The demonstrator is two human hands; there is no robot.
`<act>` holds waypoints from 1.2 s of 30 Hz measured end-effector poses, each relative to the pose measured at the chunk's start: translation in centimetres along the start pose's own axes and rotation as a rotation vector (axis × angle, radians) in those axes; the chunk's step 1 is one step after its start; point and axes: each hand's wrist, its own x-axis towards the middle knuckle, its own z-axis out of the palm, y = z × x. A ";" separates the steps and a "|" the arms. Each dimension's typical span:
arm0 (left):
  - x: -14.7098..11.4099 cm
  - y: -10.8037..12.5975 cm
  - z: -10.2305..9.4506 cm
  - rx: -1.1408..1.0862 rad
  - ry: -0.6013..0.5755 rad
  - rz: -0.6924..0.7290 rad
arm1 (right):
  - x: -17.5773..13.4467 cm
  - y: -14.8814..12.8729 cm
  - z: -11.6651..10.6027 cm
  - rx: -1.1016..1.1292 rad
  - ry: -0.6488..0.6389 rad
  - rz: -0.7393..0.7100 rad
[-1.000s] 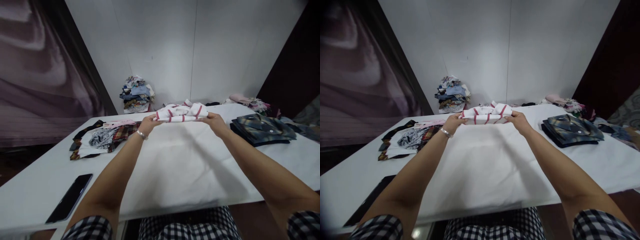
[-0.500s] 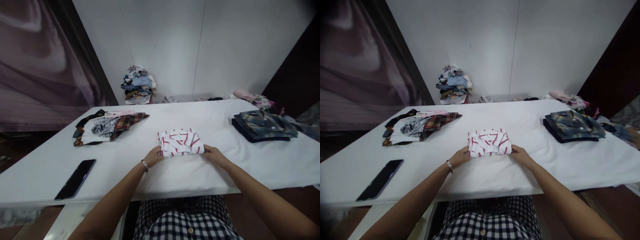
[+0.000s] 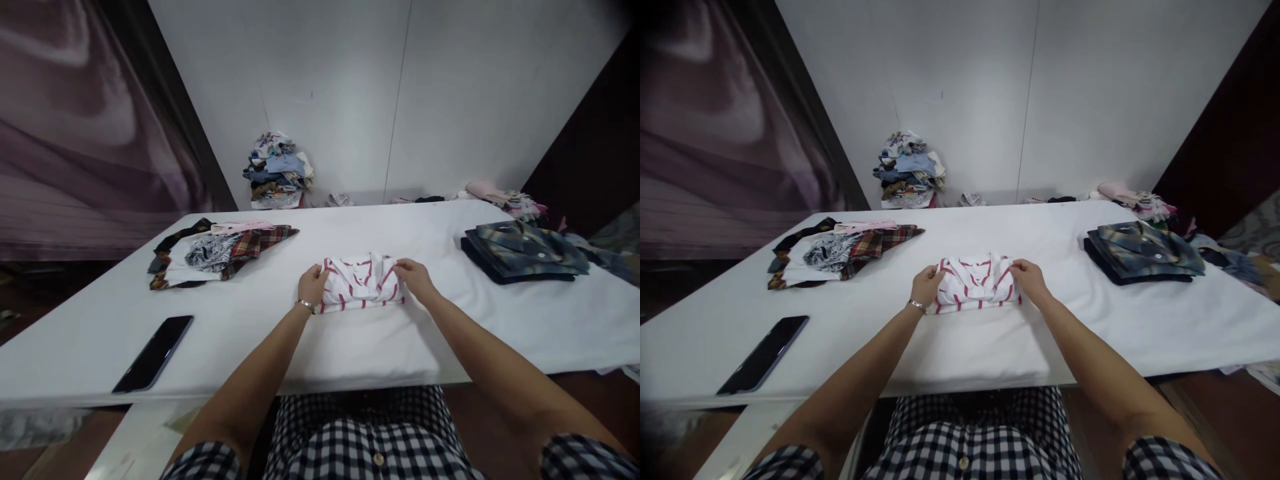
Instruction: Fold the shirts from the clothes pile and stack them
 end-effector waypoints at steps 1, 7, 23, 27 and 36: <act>0.0 -0.2 -0.1 0.013 0.035 0.022 | 0.2 0.2 0.1 -0.004 0.023 -0.034; 0.6 -1.6 -0.2 0.217 -0.168 -0.187 | 0.3 1.2 0.4 -0.248 -0.073 0.088; -2.6 -0.4 0.0 0.632 -0.296 -0.149 | -2.3 -1.2 1.6 -0.837 -0.192 -0.021; -1.6 0.5 -0.7 0.594 -0.150 0.011 | -1.5 -2.4 1.8 -0.854 -0.133 -0.226; -0.4 0.5 4.7 0.448 -0.416 0.277 | -0.3 -0.8 6.3 -0.885 -0.411 -0.361</act>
